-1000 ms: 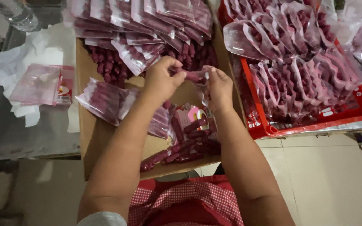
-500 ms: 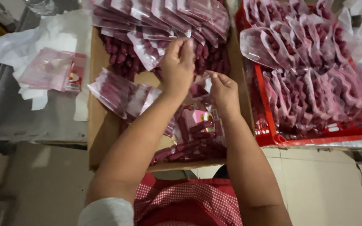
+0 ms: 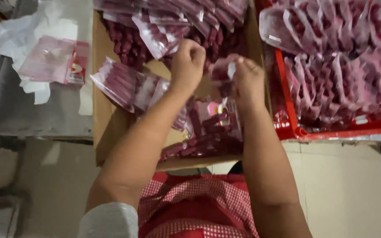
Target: Manually packing small sausage-shaped food items into individual plastic bags from a bulk container.
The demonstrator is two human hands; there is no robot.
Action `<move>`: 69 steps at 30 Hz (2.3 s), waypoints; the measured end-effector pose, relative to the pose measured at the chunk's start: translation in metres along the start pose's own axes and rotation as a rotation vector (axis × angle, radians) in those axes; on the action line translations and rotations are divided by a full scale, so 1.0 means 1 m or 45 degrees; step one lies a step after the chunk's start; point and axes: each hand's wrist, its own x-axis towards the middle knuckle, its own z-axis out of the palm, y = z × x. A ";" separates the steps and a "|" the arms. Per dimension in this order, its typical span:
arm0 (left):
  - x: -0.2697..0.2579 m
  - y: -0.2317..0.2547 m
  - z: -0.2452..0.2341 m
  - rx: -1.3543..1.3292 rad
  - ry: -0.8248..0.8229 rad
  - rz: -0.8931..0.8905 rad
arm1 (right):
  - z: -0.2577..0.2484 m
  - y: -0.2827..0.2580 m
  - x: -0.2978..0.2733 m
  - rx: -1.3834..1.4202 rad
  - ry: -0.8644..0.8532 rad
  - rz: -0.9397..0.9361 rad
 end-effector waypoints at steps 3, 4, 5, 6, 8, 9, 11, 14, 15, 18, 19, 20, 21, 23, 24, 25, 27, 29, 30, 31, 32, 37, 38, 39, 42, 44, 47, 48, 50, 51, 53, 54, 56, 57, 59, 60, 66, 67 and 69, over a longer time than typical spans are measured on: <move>-0.022 -0.043 -0.002 0.351 -0.827 -0.122 | -0.008 0.020 0.017 -0.016 0.117 -0.290; -0.032 -0.038 0.004 0.350 -0.830 -0.120 | -0.011 0.023 0.018 -0.015 0.120 -0.292; -0.039 -0.033 0.009 0.597 -1.090 -0.141 | -0.013 0.024 0.021 -0.025 0.122 -0.310; -0.046 -0.027 0.014 0.849 -1.344 -0.164 | -0.014 0.025 0.024 -0.035 0.123 -0.328; -0.063 -0.049 0.046 0.988 -1.385 -0.073 | -0.017 0.033 0.032 -0.022 0.119 -0.321; -0.070 -0.059 0.061 1.130 -1.426 0.011 | -0.018 0.037 0.036 -0.008 0.114 -0.306; -0.067 -0.037 0.050 1.122 -1.435 0.053 | -0.018 0.033 0.034 -0.042 0.108 -0.300; -0.055 -0.017 0.018 1.002 -1.435 0.007 | -0.017 0.026 0.025 -0.073 0.104 -0.292; -0.050 -0.013 0.005 0.891 -1.420 -0.077 | -0.016 0.024 0.021 -0.070 0.105 -0.293; -0.026 0.049 -0.052 0.710 -1.095 -0.130 | -0.016 0.017 0.017 -0.104 0.088 -0.272; -0.026 0.060 -0.059 0.712 -1.095 -0.130 | -0.015 0.017 0.016 -0.102 0.087 -0.272; -0.026 0.070 -0.066 0.598 -0.975 -0.079 | -0.014 0.017 0.015 -0.106 0.075 -0.299; -0.026 0.079 -0.072 0.481 -0.852 -0.032 | -0.014 0.018 0.015 -0.114 0.059 -0.327; -0.023 0.065 -0.052 0.438 -0.758 0.080 | 0.002 -0.007 -0.020 -0.198 0.065 -0.367; -0.022 0.057 -0.042 0.398 -0.665 0.194 | 0.009 -0.018 -0.039 -0.279 0.074 -0.407; -0.020 0.040 -0.029 0.395 -0.663 0.189 | 0.006 -0.008 -0.026 -0.284 0.071 -0.406; -0.016 0.008 -0.004 0.363 -0.563 0.344 | 0.000 0.013 0.001 -0.326 0.011 -0.511; -0.023 0.009 0.006 0.359 -0.494 0.362 | 0.009 -0.005 -0.026 -0.352 -0.006 -0.492; -0.026 0.009 0.011 0.356 -0.427 0.382 | 0.013 -0.014 -0.040 -0.376 -0.019 -0.474; -0.025 -0.009 0.019 0.358 -0.427 0.380 | 0.011 -0.007 -0.034 -0.375 -0.021 -0.472; -0.024 -0.027 0.027 0.543 -0.352 0.499 | 0.009 0.000 -0.028 -0.409 -0.074 -0.491; -0.036 0.002 0.012 0.805 -0.236 0.488 | 0.008 0.036 0.007 -0.290 -0.188 -0.374; -0.035 0.010 0.006 0.718 -0.310 0.412 | 0.008 0.034 0.003 -0.263 -0.228 -0.364; -0.034 0.018 -0.001 0.629 -0.382 0.338 | 0.009 0.030 -0.001 -0.234 -0.267 -0.357; -0.026 0.026 -0.028 0.370 -0.596 0.112 | 0.002 -0.010 -0.046 0.034 -0.411 -0.520; -0.011 0.063 -0.046 0.342 -0.607 0.018 | -0.002 -0.005 -0.033 0.196 -0.263 -0.510; 0.003 0.119 -0.068 0.252 -0.632 -0.221 | -0.014 0.000 -0.004 0.252 -0.244 -0.329; 0.007 0.139 -0.074 0.190 -0.645 -0.357 | -0.019 0.001 0.008 0.152 -0.374 -0.167; 0.013 0.146 -0.075 0.232 -0.697 -0.276 | -0.014 0.005 0.007 0.393 -0.821 -0.121; 0.016 0.151 -0.075 0.267 -0.751 -0.197 | -0.012 0.006 0.007 0.623 -1.266 -0.065; 0.021 0.142 -0.070 0.250 -0.771 -0.080 | -0.014 0.029 0.012 0.679 -1.181 -0.010; 0.022 0.136 -0.068 0.230 -0.793 0.027 | -0.014 0.041 0.015 0.732 -1.094 0.055; 0.020 0.154 -0.072 0.329 -0.773 -0.069 | -0.014 0.050 0.020 0.748 -1.061 0.038; 0.019 0.163 -0.074 0.425 -0.754 -0.170 | -0.015 0.055 0.023 0.764 -1.026 0.026; 0.030 0.135 -0.069 0.433 -0.757 -0.104 | -0.012 0.050 0.018 0.742 -1.004 -0.011; 0.035 0.120 -0.069 0.441 -0.758 -0.037 | -0.010 0.049 0.016 0.718 -0.985 -0.051; 0.040 0.125 -0.070 0.566 -0.817 0.083 | 0.000 0.041 0.012 0.612 -0.603 0.115; 0.036 0.134 -0.072 0.569 -0.815 0.072 | 0.001 0.040 0.010 0.612 -0.608 0.125; 0.029 0.153 -0.074 0.642 -0.874 -0.050 | 0.002 0.037 0.007 0.781 -0.745 0.028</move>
